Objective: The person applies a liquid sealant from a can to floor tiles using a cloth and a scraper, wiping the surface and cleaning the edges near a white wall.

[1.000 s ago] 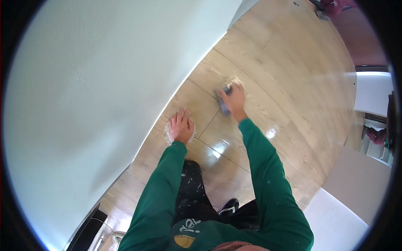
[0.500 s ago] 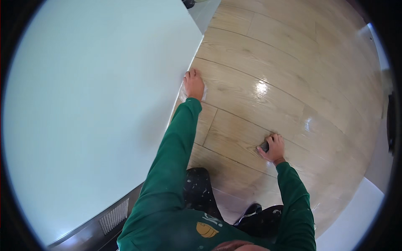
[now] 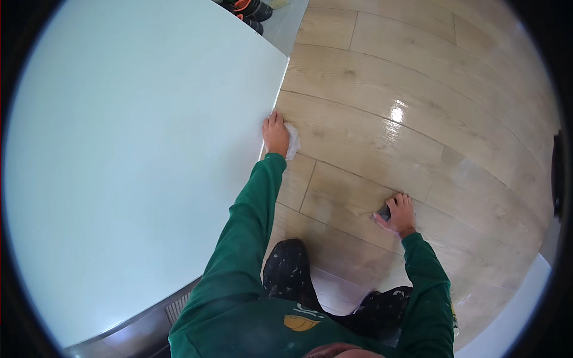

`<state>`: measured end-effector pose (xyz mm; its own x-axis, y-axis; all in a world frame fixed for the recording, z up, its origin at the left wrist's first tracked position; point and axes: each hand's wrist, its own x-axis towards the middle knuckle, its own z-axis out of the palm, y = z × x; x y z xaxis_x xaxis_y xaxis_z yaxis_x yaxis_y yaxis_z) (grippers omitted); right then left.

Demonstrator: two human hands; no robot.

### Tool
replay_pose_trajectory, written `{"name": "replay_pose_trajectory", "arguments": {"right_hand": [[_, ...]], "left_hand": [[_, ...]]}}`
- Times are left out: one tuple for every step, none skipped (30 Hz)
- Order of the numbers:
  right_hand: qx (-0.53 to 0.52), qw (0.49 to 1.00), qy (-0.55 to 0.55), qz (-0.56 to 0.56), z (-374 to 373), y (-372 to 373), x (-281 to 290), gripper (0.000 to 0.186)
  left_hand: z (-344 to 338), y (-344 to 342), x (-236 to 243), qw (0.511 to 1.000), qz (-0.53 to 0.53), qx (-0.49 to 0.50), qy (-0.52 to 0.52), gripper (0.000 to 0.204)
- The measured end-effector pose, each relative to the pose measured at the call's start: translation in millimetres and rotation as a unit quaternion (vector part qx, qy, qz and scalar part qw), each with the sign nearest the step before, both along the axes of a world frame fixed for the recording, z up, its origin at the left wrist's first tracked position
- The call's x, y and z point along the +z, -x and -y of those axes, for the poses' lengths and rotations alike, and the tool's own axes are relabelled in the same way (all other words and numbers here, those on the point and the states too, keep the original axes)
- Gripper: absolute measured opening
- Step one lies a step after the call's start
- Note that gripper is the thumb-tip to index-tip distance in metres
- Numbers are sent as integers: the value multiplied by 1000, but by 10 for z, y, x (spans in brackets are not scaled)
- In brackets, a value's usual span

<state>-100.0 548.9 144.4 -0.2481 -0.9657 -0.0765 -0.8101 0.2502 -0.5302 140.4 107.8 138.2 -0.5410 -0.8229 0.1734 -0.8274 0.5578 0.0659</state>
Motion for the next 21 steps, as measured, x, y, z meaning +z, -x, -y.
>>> {"name": "replay_pose_trajectory", "arguments": {"right_hand": [[0, 1000, -9, 10, 22, 21, 17, 58], [2, 1000, 5, -2, 3, 70, 10, 57], [3, 1000, 19, -14, -18, 102, -9, 57], [6, 999, 36, -21, -9, 59, -20, 57], [6, 999, 32, -24, -11, 65, -28, 57], [6, 999, 29, -28, -16, 100, -36, 57], [10, 999, 21, -27, -19, 59, -42, 58], [8, 1000, 20, -20, 0, 45, -49, 58], [5, 1000, 18, -12, 26, 27, -58, 58], [7, 1000, 16, -3, 15, 26, -55, 59], [11, 1000, 28, -7, 28, 67, -48, 59], [14, 999, 40, -11, 41, 79, -42, 59], [12, 999, 44, -16, -16, 83, -37, 59], [10, 999, 36, -12, -69, 124, -39, 59], [6, 999, 30, -8, -95, 132, -52, 59], [5, 1000, 27, -2, -105, 132, -66, 59], [9, 999, 43, -16, -79, 121, -45, 59], [13, 998, 57, -30, -42, 125, -37, 59], [19, 997, 65, -47, -40, 107, -35, 59], [16, 998, 46, -29, -76, 116, -44, 59], [18, 999, 37, -7, -30, 108, -24, 59]], "left_hand": [[18, -48, 4, 1000, -5, -17, 1, 45], [-28, -67, -36, 1000, -10, -19, -8, 44], [-150, -160, -53, 1000, -14, -21, -17, 43], [-215, -250, -6, 999, -12, -21, -24, 42], [-199, -252, 11, 999, 0, -20, -35, 45], [-111, -177, 0, 999, -6, -26, -29, 46], [-43, -68, 53, 999, -9, -28, -27, 46], [2, -27, 39, 999, -15, -30, -24, 47], [-6, -85, 63, 999, -16, -42, -26, 49], [-27, -212, 50, 998, -16, -51, -29, 51], [23, -203, 39, 997, -22, -66, -27, 53], [-25, -264, 44, 997, -16, -63, -33, 53], [-206, -407, -20, 997, -9, -65, -48, 53], [-352, -452, -62, 996, -3, -70, -63, 53], [-400, -416, -76, 995, -13, -72, -71, 52], [-307, -327, -74, 995, -20, -85, -58, 51], [-190, -236, -70, 994, -25, -94, -45, 50], [-64, -90, -92, 994, -31, -103, -34, 49], [35, 176, -123, 991, -53, -117, -29, 47], [88, 529, -144, 989, -74, -128, -29, 45], [86, 836, -183, 986, -102, -130, -14, 42]]}}
